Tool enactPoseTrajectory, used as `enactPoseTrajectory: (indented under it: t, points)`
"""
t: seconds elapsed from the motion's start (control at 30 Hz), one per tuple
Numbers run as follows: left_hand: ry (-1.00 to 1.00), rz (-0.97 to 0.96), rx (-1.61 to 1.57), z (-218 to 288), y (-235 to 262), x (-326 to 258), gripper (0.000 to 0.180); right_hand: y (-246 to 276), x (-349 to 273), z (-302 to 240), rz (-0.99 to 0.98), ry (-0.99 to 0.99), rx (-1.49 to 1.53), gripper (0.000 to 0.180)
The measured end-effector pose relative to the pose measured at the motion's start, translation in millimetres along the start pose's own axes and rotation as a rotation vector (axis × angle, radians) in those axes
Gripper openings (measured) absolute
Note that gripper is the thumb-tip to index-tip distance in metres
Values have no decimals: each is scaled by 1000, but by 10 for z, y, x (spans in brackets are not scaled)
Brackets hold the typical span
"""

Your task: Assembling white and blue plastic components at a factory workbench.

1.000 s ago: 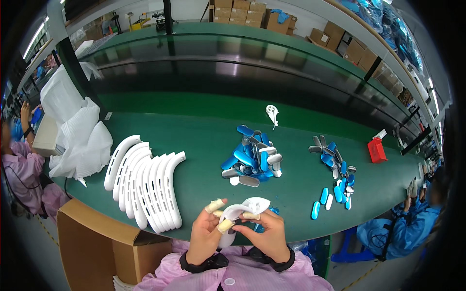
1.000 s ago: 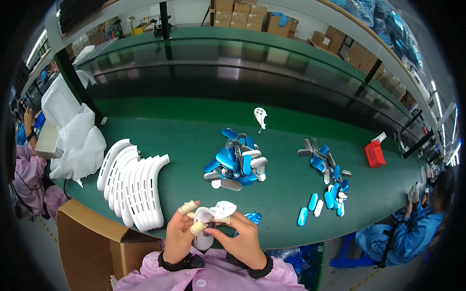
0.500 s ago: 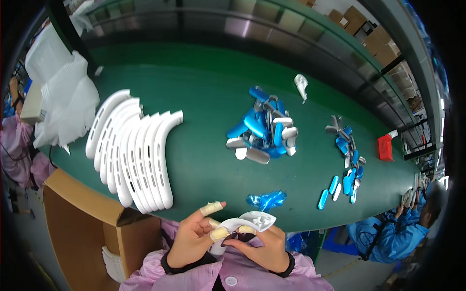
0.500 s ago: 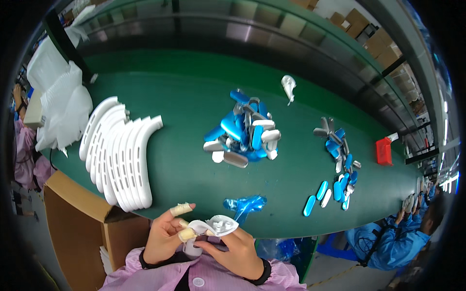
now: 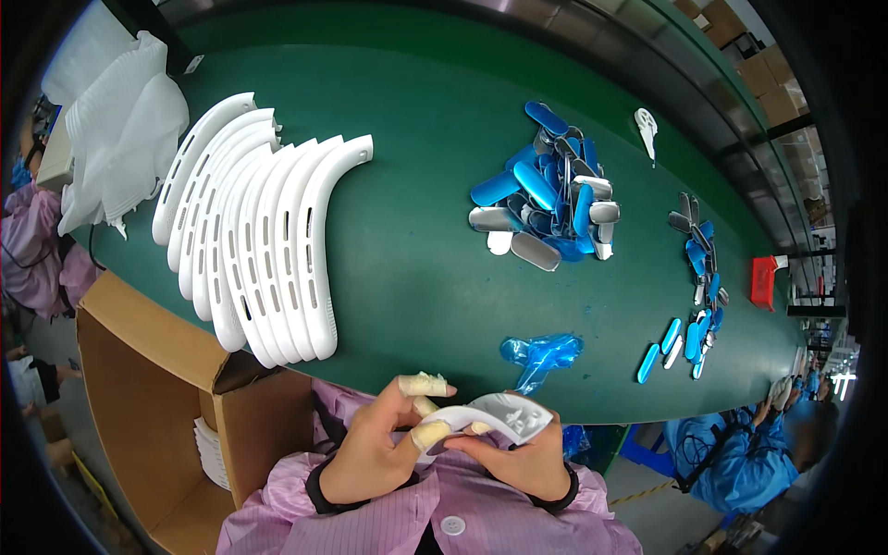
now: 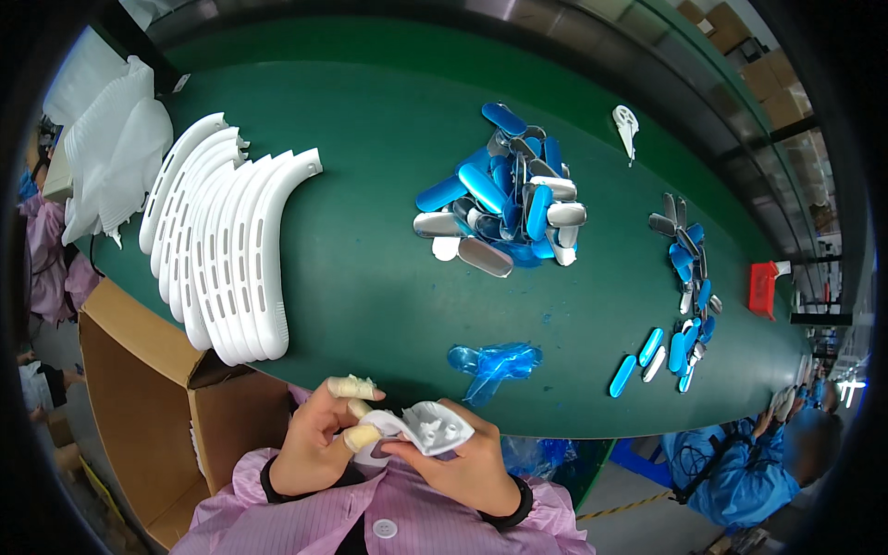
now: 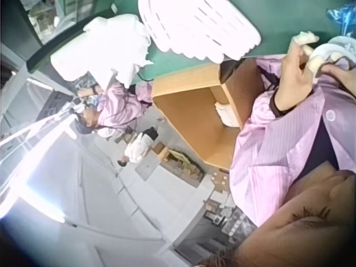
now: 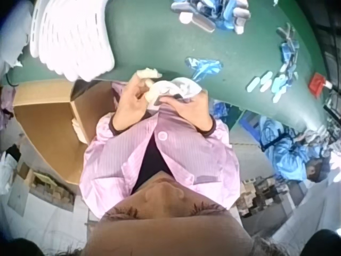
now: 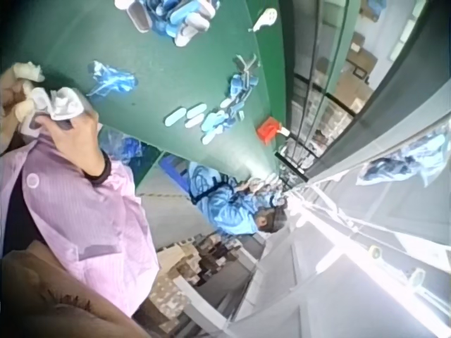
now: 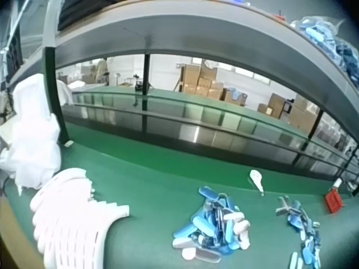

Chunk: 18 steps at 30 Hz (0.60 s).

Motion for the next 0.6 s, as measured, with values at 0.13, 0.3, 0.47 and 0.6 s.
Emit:
enactPoseTrajectory:
  t: [0.13,0.3,0.47,0.6]
  points:
    - [-8,64,-137,18,31,32,48,10,-8,-5,92,162,-34,34]
    - [-13,110,-176,65,78,48,50,-14,46,-125,119,227,-57,37]
    - [-14,94,-111,130,51,9,46,-36,82,-266,151,255,-146,34]
    - [-12,64,-43,128,42,-8,45,-64,86,-72,80,132,-18,31]
Point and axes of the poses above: each hand's wrist, its own x-axis towards the middle knuckle, its own y-axis out of the back of the hand, z = x × y, the point moved 6 cm from there along x, towards the middle knuckle, and after that the axes turned 7 degrees about -z, right-handed, at the moved point
